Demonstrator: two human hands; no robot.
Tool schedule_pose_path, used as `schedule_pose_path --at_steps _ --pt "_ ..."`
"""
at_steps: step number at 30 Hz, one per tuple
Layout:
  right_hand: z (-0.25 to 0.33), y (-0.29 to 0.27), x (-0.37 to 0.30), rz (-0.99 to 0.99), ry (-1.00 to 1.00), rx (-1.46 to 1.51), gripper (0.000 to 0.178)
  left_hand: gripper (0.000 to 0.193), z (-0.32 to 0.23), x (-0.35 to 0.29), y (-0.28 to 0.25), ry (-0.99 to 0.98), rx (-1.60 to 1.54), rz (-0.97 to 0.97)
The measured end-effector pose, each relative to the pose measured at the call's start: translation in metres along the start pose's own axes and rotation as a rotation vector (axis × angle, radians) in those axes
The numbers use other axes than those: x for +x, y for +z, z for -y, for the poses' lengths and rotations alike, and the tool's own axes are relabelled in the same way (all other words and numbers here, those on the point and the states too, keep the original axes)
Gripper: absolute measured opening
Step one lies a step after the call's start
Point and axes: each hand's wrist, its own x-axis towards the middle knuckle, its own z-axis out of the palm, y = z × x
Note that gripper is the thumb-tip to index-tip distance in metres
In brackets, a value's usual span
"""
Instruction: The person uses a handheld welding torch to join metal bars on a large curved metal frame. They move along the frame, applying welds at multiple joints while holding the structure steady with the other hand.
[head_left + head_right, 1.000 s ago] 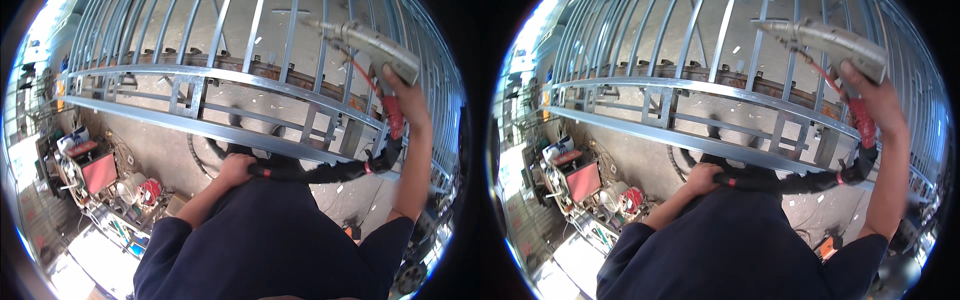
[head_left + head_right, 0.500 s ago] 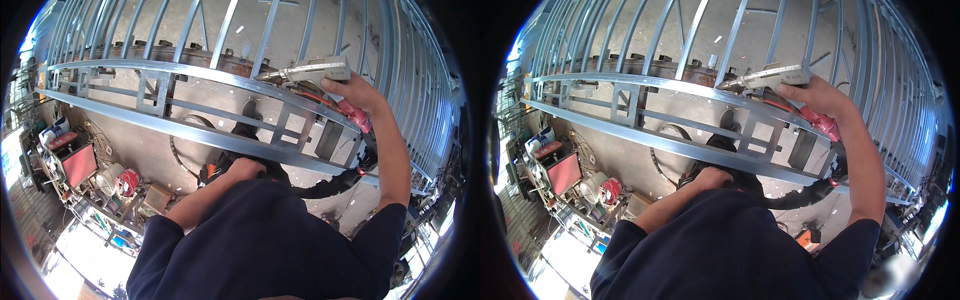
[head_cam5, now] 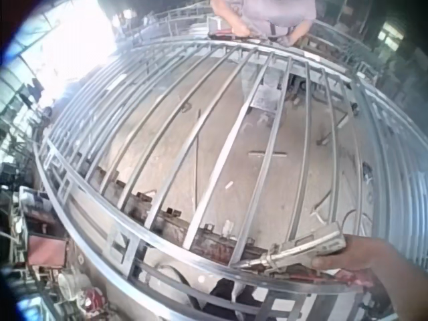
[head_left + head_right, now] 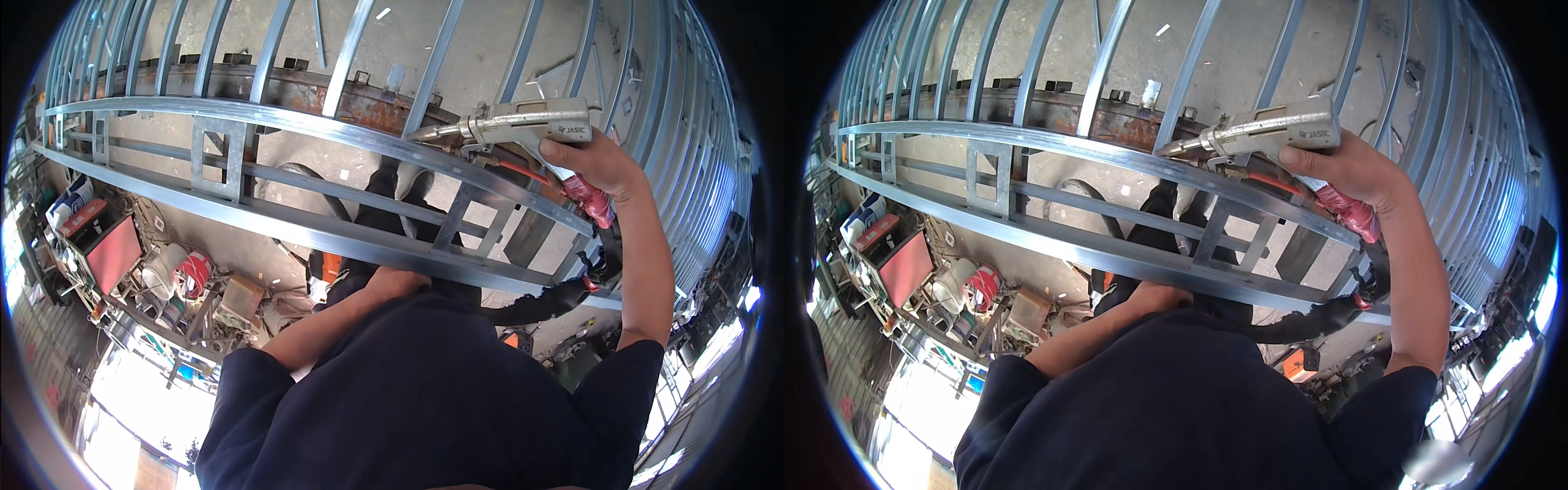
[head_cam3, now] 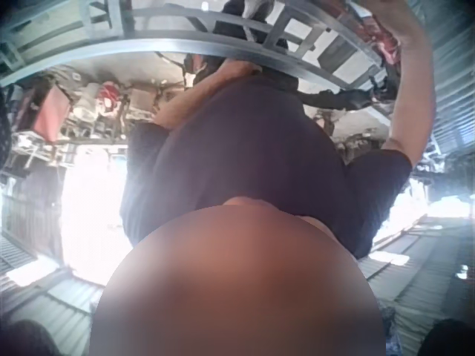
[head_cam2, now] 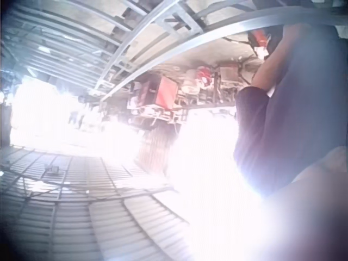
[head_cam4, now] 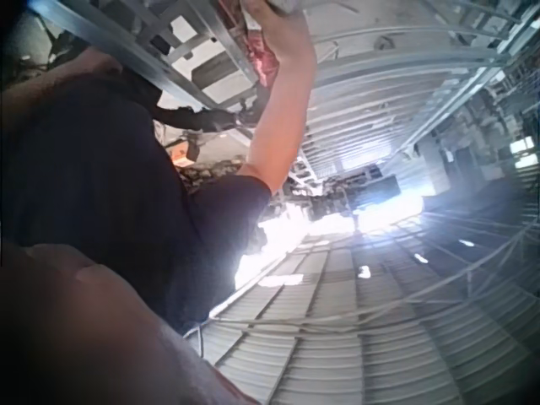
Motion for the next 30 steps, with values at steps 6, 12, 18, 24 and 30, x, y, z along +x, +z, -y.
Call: schedule_pose_path --at_steps 6,12,18,24,30 --pt "-0.007 -0.004 0.008 0.087 -0.094 0.032 0.066 0.021 -0.01 -0.005 0.003 -0.016 0.081 0.02" --pt "-0.01 -0.004 0.015 0.163 -0.183 0.054 0.053 0.027 -0.031 -0.003 0.013 -0.275 0.042 0.154" --pt "-0.018 -0.008 0.022 0.221 -0.22 0.044 0.047 0.023 -0.04 0.008 0.026 -0.229 0.1 0.061" --pt "-0.02 -0.008 0.021 0.216 -0.253 0.051 0.047 0.022 -0.033 0.013 0.05 -0.392 -0.19 -0.025" --pt "-0.022 -0.01 0.021 0.232 -0.265 0.062 0.053 0.021 -0.029 0.015 0.063 -0.363 -0.15 -0.108"
